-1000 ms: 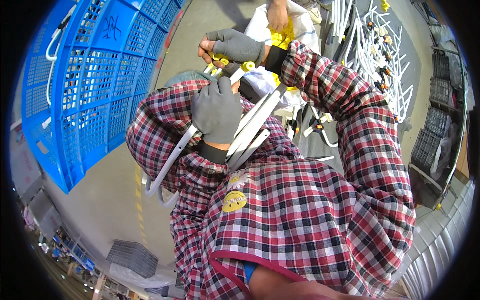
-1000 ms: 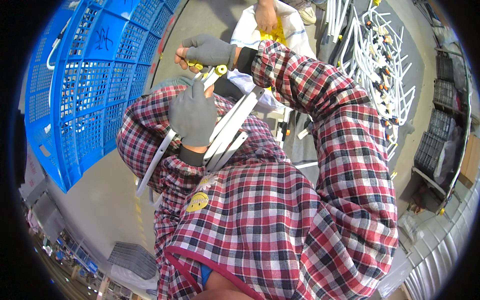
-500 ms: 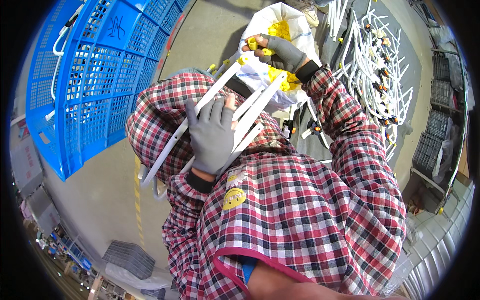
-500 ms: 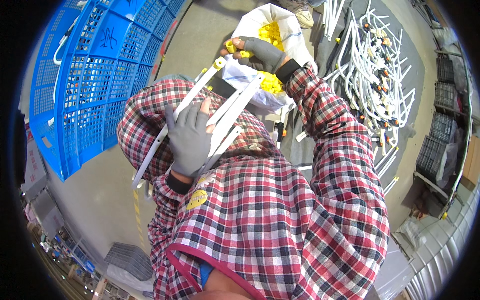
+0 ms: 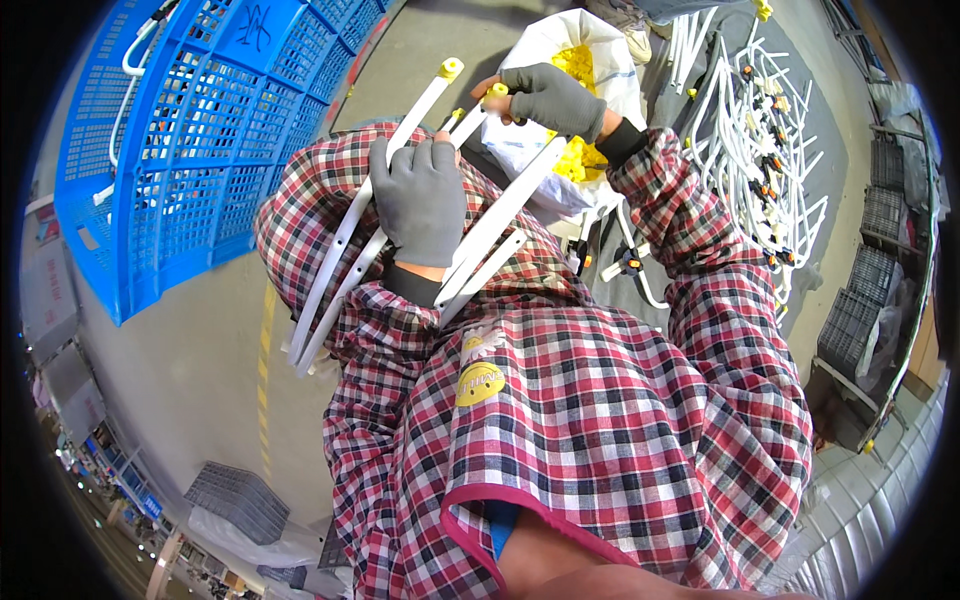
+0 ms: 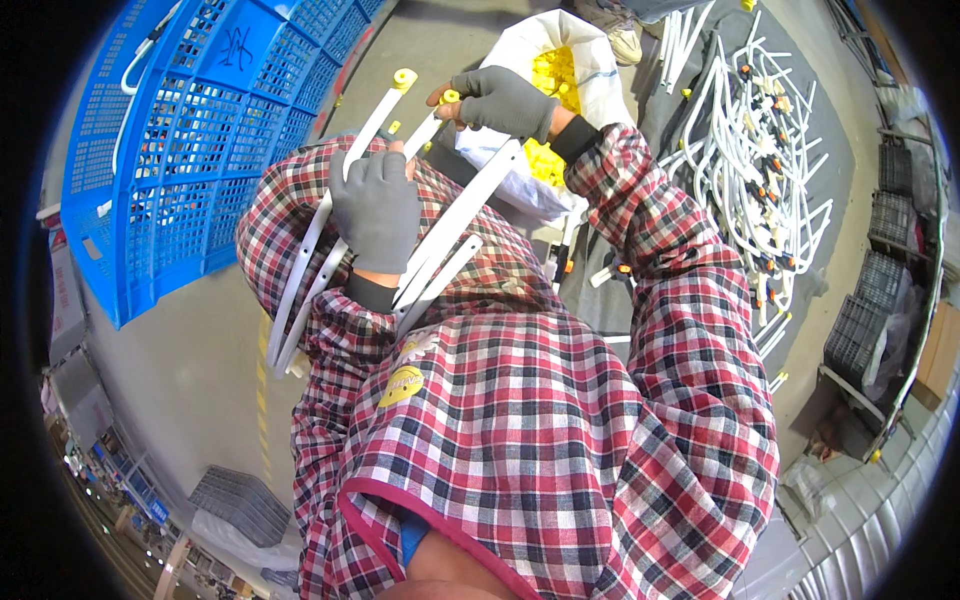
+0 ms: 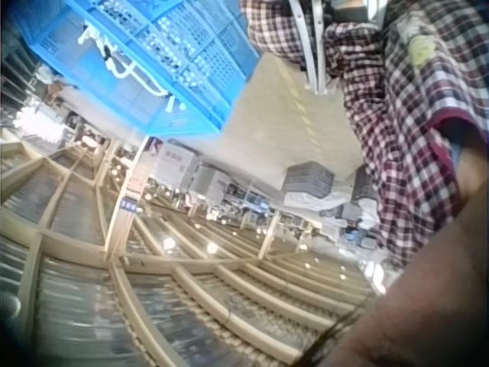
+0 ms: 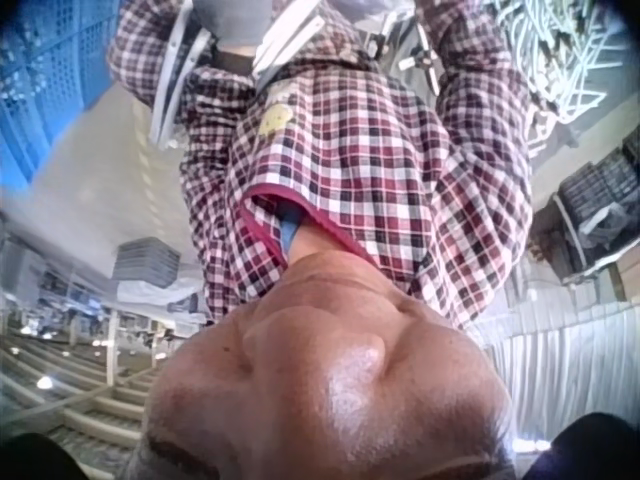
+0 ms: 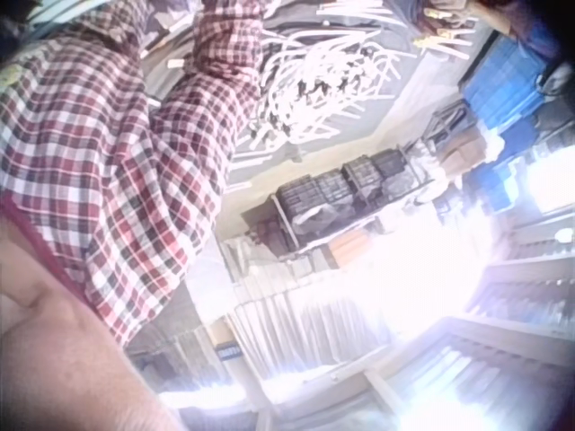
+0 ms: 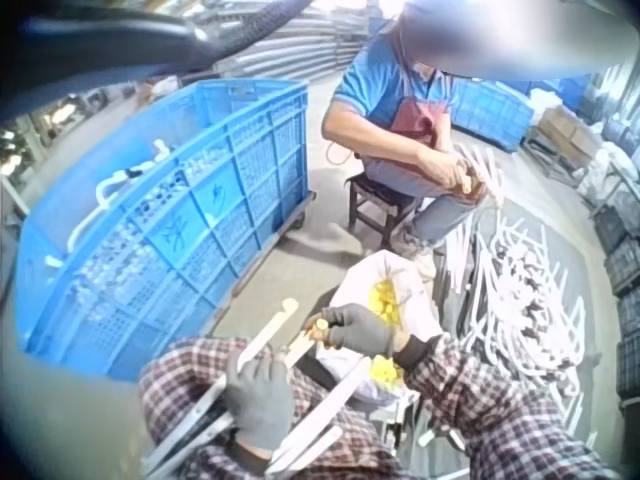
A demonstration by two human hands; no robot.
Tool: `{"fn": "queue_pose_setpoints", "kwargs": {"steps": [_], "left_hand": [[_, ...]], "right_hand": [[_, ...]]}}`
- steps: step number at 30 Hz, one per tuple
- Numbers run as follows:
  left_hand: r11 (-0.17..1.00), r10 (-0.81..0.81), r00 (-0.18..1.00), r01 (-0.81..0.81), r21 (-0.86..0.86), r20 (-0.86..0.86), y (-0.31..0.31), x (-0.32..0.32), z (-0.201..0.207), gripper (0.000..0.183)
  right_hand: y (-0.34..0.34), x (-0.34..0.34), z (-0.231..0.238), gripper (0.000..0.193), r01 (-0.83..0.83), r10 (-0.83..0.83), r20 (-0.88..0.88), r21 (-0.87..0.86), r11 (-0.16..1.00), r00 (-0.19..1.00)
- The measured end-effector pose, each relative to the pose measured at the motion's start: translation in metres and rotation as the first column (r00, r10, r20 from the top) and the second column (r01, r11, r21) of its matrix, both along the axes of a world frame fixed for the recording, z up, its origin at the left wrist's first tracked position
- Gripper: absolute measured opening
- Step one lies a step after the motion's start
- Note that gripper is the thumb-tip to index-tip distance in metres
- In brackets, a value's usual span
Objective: The person sits on the floor and repeatedly picks white plastic frames and yellow caps from a bag, then presses the caps onto the frame ends. Completed frames are placed into a blue crate. Another worker is visible nearby performing similar assembly.
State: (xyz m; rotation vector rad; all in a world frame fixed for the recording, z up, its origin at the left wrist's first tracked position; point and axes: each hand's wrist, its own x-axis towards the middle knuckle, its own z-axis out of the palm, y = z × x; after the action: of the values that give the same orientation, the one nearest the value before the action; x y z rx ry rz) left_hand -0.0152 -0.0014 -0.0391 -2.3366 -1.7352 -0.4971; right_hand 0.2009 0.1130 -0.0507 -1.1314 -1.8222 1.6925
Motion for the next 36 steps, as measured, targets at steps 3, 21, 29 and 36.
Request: {"fn": "queue_pose_setpoints", "kwargs": {"steps": [3,21,29,36], "left_hand": [[1.000,-0.001,1.000,0.001,-0.009,-0.016,0.000,0.002,-0.001,0.013],[1.000,0.007,0.999,-0.006,-0.015,0.038,0.004,0.023,0.014,0.022],[0.999,-0.013,1.000,0.014,-0.040,0.026,0.000,0.022,0.011,0.021],[0.991,-0.132,0.976,0.133,0.004,0.172,0.000,0.021,0.022,0.029]], "right_hand": [[-0.010,-0.002,0.003,0.034,-0.013,0.003,0.078,0.126,0.992,0.997],[0.032,-0.045,-0.031,0.011,-0.201,0.169,-0.112,-0.443,0.874,0.979],[0.018,-0.064,-0.039,0.013,-0.276,0.211,-0.197,-0.414,0.867,0.957],[0.048,-0.043,-0.063,0.021,-0.312,0.303,0.083,0.148,0.938,0.949]]}}
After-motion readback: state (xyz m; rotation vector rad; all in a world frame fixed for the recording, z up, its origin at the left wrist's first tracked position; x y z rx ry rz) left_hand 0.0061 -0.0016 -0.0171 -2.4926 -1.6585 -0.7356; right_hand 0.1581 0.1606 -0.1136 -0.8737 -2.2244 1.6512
